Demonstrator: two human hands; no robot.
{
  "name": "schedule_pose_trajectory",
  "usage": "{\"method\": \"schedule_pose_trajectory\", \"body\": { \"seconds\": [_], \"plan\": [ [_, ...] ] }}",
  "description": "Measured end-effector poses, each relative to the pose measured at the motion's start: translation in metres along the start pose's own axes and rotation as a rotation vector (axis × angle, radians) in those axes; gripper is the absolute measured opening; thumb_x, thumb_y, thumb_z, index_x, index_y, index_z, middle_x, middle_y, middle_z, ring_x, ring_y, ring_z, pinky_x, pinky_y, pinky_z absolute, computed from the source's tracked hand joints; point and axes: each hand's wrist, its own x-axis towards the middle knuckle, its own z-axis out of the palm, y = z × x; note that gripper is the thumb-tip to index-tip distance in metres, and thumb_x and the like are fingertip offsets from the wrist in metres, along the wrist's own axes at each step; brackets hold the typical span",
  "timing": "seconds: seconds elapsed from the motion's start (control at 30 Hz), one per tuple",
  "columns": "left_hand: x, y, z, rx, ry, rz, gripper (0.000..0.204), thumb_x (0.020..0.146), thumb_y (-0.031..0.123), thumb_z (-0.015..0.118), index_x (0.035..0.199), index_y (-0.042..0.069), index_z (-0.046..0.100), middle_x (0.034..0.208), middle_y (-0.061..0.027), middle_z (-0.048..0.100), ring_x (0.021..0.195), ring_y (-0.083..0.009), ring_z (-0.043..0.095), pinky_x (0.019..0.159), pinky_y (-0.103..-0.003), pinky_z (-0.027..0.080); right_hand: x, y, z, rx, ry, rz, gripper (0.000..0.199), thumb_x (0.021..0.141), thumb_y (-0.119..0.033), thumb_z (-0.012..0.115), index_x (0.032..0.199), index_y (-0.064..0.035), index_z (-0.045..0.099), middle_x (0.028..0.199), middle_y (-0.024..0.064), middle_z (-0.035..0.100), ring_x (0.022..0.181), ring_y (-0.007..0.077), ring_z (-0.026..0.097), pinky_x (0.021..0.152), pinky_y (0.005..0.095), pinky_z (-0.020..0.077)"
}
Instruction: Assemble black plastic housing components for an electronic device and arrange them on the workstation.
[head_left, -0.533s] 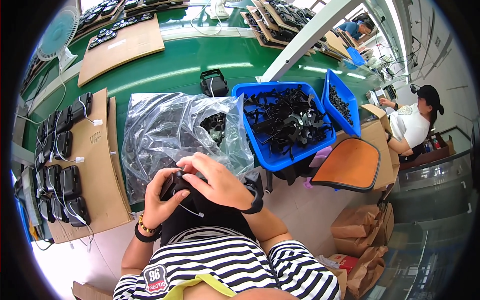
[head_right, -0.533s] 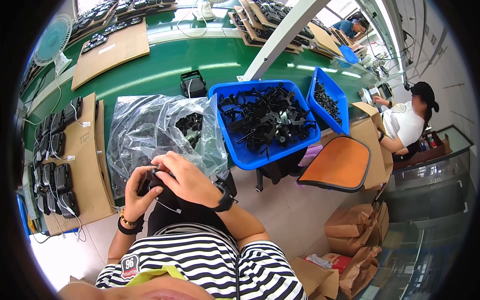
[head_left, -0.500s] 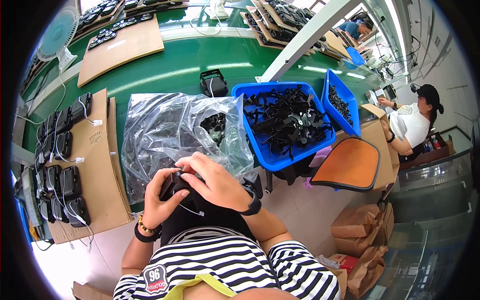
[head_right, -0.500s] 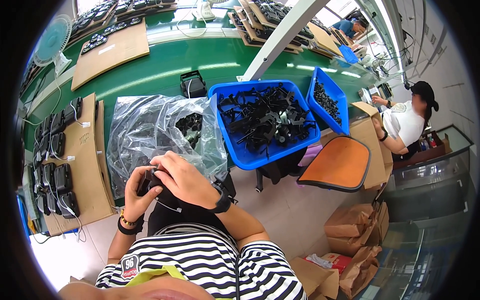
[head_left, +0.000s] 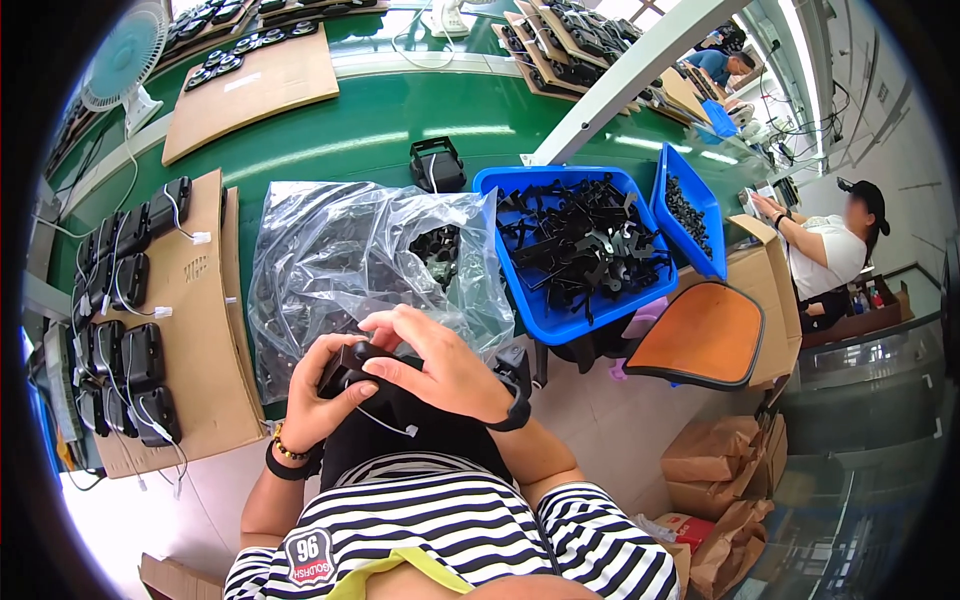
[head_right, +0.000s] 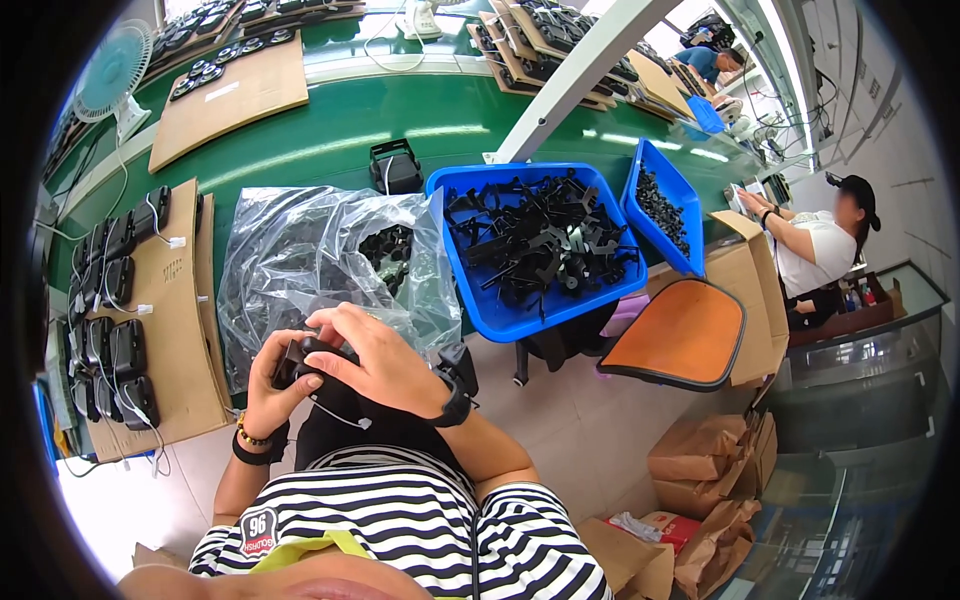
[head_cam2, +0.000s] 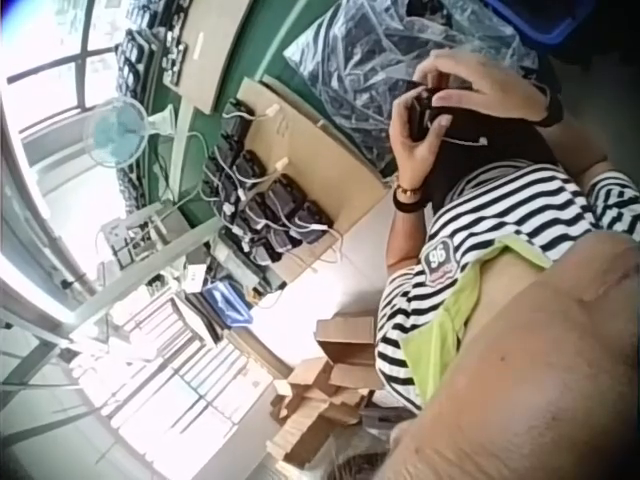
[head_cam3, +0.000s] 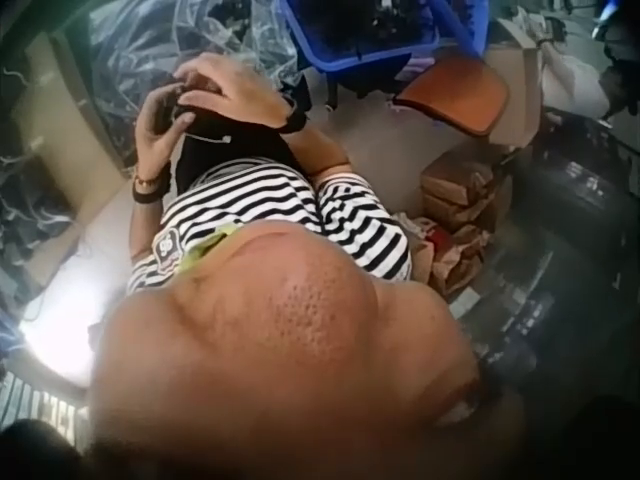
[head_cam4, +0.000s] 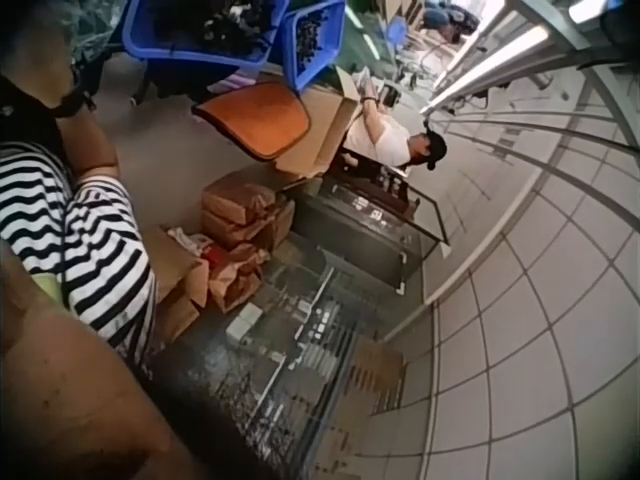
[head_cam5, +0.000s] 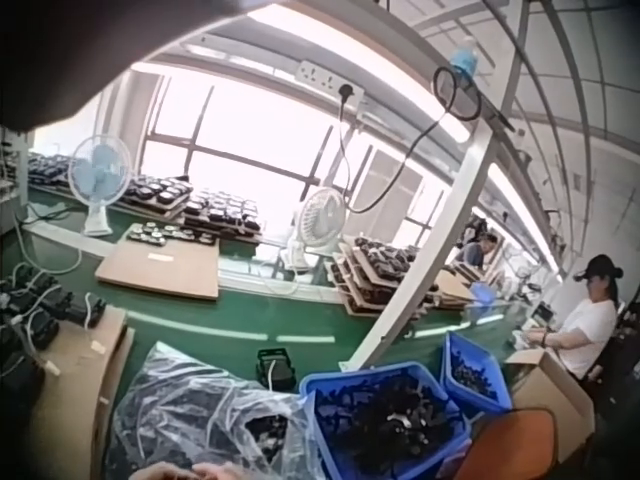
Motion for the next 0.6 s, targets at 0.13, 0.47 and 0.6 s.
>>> {"method": "schedule_pose_trajectory", "body": {
  "seconds": [0.13, 0.47, 0.6],
  "plan": [
    [-0.003, 0.002, 0.0, -0.007, -0.011, -0.016, 0.052, 0.083, 0.01, 0.085, 0.127, 0.001, 0.059, 0.114, -0.0052, 0.065, 0.103, -0.0123, 0.062, 0.092, -0.028, 0.049, -0.001, 0.007, -0.006, 0.076, -0.08, -0.066, 0.032, 0.099, -0.012, 0.066, 0.129, -0.0011, 0.059, 0.108, 0.0123, 0.061, 0.099, 0.0235, 0.065, 0.09, 0.0357, 0.0512],
    [-0.001, 0.001, 0.002, -0.019, -0.006, 0.007, 0.052, 0.081, 0.009, 0.086, 0.125, 0.0, 0.06, 0.115, -0.0071, 0.065, 0.105, -0.0147, 0.063, 0.093, -0.029, 0.049, -0.002, 0.007, -0.008, 0.049, -0.073, -0.039, 0.031, 0.099, -0.015, 0.065, 0.126, -0.0022, 0.059, 0.108, 0.0126, 0.06, 0.097, 0.0266, 0.064, 0.091, 0.0374, 0.0503],
    [-0.002, -0.001, 0.002, 0.082, -0.021, 0.022, 0.052, 0.081, 0.009, 0.086, 0.125, 0.0, 0.06, 0.115, -0.0073, 0.065, 0.104, -0.0149, 0.063, 0.093, -0.029, 0.049, -0.002, 0.003, 0.005, -0.011, -0.03, 0.002, 0.03, 0.099, -0.015, 0.065, 0.126, -0.0018, 0.059, 0.109, 0.0126, 0.06, 0.1, 0.0259, 0.065, 0.092, 0.0366, 0.0506]
  ]
}}
